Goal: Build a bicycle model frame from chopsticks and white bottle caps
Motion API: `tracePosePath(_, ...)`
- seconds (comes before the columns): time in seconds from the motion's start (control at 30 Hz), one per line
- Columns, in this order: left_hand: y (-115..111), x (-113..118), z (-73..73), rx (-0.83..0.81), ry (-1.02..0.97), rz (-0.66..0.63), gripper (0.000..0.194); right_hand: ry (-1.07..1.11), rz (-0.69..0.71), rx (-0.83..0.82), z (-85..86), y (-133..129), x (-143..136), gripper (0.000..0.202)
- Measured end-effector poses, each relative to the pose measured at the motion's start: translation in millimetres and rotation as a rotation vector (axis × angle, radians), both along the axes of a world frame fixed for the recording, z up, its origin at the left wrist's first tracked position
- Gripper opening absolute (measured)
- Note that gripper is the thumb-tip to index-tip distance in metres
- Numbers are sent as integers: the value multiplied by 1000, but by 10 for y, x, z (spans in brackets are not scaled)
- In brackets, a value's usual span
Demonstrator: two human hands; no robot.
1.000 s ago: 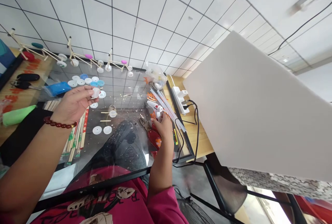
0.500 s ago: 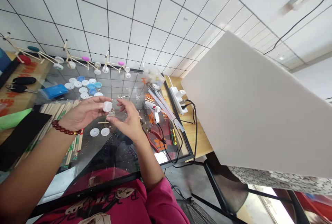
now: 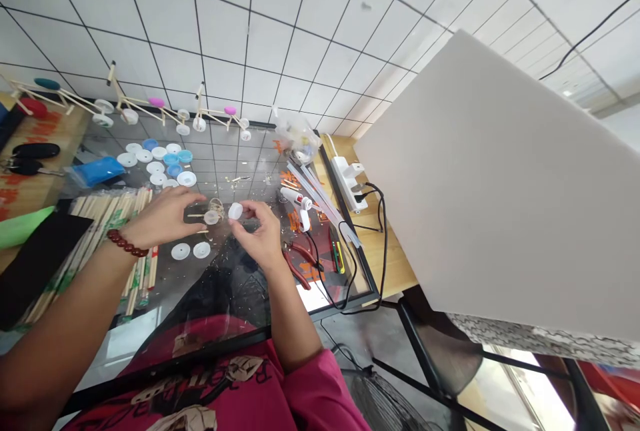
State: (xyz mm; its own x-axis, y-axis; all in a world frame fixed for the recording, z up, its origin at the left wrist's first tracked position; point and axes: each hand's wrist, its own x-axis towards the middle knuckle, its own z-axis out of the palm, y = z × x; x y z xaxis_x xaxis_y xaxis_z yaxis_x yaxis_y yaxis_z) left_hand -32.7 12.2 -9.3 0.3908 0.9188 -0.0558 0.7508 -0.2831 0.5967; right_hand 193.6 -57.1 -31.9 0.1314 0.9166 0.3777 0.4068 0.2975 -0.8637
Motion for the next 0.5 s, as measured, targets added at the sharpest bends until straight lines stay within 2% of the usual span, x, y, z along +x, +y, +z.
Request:
tracePosePath(0.1, 22, 37, -127, 38, 125, -58, 47, -14, -13, -16, -50, 1, 27, 25)
tracePosePath(0.27, 47, 72, -240, 52, 123, -97, 37, -4, -2, -50, -89, 43, 16, 24)
tracePosePath(0.37, 40, 82, -232, 66, 34, -86, 30, 45, 11, -83, -133, 66, 7, 26)
tracePosePath(0.5, -10, 121, -121, 56, -245, -11, 15, 184, 38, -168, -195, 86, -13, 30)
